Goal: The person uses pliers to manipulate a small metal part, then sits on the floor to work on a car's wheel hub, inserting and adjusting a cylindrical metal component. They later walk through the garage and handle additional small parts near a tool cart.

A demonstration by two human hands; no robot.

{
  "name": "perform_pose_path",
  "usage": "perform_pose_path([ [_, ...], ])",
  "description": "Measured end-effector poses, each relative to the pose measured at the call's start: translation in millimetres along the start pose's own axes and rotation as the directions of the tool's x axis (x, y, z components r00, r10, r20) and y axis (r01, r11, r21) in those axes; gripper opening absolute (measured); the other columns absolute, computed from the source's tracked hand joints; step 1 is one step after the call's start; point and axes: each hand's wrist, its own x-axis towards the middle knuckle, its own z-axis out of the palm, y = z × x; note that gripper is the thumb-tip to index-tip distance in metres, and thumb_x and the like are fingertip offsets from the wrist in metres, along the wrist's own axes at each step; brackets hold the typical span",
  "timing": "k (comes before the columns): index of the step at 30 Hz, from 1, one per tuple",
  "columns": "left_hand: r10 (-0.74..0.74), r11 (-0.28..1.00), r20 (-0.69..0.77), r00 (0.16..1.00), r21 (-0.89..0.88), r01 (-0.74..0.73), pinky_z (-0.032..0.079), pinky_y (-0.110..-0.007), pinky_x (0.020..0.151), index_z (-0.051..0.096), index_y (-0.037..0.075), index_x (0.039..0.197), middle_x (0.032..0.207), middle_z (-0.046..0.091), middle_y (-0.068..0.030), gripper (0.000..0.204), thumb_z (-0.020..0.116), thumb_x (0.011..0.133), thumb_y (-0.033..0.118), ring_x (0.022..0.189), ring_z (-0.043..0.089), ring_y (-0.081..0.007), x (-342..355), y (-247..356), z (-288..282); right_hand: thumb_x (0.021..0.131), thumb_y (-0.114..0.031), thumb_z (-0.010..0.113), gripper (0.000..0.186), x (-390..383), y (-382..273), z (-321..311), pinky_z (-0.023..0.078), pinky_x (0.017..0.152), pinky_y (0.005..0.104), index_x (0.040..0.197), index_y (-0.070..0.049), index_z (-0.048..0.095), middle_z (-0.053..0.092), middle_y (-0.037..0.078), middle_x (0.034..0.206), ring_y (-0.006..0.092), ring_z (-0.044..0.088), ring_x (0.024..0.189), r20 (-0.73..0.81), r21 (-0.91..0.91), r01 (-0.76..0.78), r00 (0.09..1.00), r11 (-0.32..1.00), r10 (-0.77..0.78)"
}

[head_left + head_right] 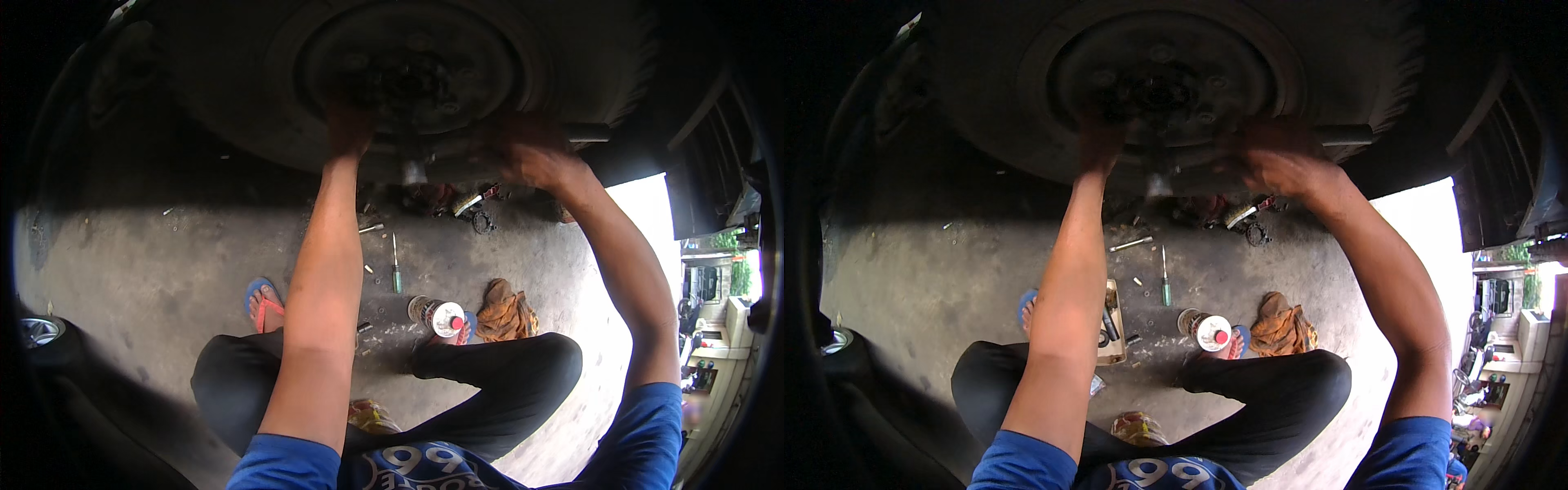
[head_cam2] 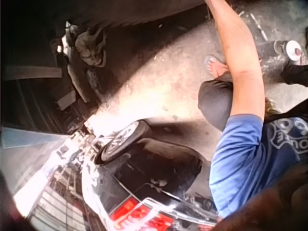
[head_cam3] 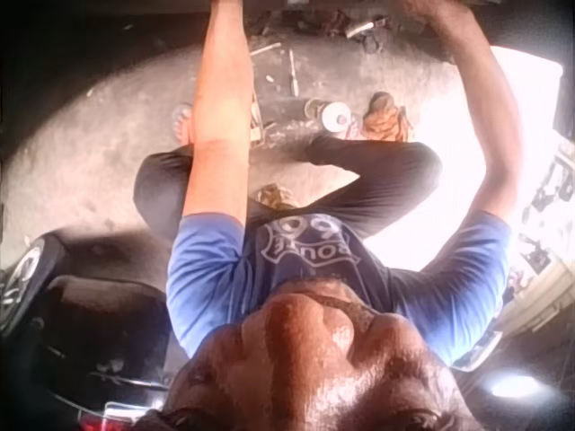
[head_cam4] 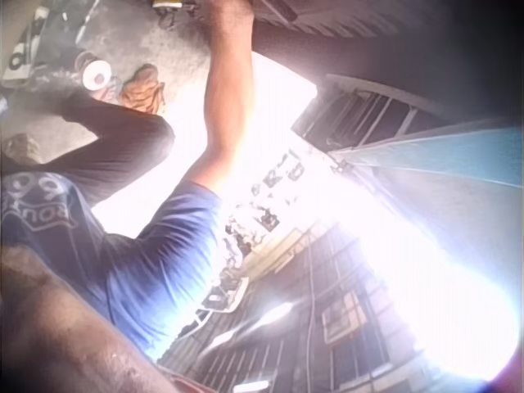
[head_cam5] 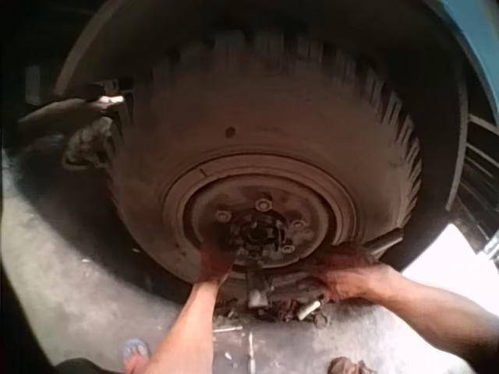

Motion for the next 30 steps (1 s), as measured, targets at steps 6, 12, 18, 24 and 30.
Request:
perform_pose_path([
  [6, -0.110, 0.994, 0.154, 0.982, 0.014, 0.109, 0.043, -0.043, 0.108, 0.047, 0.002, 0.143, 0.139, 0.055, -0.0192, 0.074, 0.080, 0.081, 0.026, 0.129, 0.053, -0.0347, 7.6, -12.4, -5.7, 0.091, -0.030, 0.065, 0.031, 2.0, 5.1, 2.4, 0.055, 0.087, 0.0494, 0.119, -0.018, 0.070, 0.070, 0.016, 0.108, 0.0362, 0.068, 0.101, 0.060, 0.057, 0.027, 0.998, 0.998, -0.030],
  [12, 0.035, 0.997, 0.121, 0.992, 0.065, -0.044, 0.045, -0.043, 0.105, 0.054, 0.003, 0.138, 0.133, 0.060, -0.0184, 0.060, 0.075, 0.084, 0.020, 0.124, 0.056, -0.0342, 2.4, -7.6, -8.7, 0.092, -0.031, 0.067, 0.029, 0.8, -7.9, 13.4, 0.054, 0.091, 0.0475, 0.118, -0.018, 0.071, 0.070, 0.014, 0.110, 0.0355, 0.067, 0.104, -0.141, 0.122, 0.114, 0.985, 0.986, -0.096],
  [18, 0.015, 0.992, 0.188, 0.982, 0.120, -0.038, 0.041, -0.047, 0.110, 0.057, 0.004, 0.137, 0.139, 0.055, -0.0210, 0.050, 0.062, 0.095, 0.031, 0.126, 0.054, -0.0392, -2.8, -22.3, -18.7, 0.094, -0.037, 0.065, 0.028, -0.8, -10.7, 23.7, 0.056, 0.082, 0.0488, 0.109, -0.015, 0.073, 0.071, 0.013, 0.101, 0.0347, 0.070, 0.091, -0.154, 0.112, 0.167, 0.977, 0.980, -0.149],
  [24, -0.182, 0.977, 0.180, 0.967, -0.078, 0.199, 0.045, -0.043, 0.105, 0.056, 0.001, 0.135, 0.135, 0.061, -0.0176, 0.052, 0.069, 0.087, 0.019, 0.124, 0.057, -0.0341, 2.7, -25.2, -6.7, 0.093, -0.041, 0.064, 0.031, 24.5, -7.3, 23.5, 0.056, 0.080, 0.0497, 0.109, -0.016, 0.073, 0.071, 0.016, 0.100, 0.0350, 0.071, 0.092, -0.021, -0.096, -0.132, 0.991, 0.987, 0.130],
  [30, 0.003, 0.979, 0.141, 0.990, -0.204, 0.026, 0.041, -0.040, 0.108, 0.057, 0.001, 0.136, 0.135, 0.061, -0.0175, 0.050, 0.068, 0.090, 0.017, 0.126, 0.056, -0.0329, 4.5, -8.8, -14.2, 0.095, -0.041, 0.061, 0.034, 13.7, -19.4, 5.9, 0.057, 0.082, 0.0498, 0.113, -0.014, 0.072, 0.071, 0.017, 0.106, 0.0362, 0.071, 0.096, 0.124, 0.037, -0.122, 0.985, 0.992, 0.117],
])
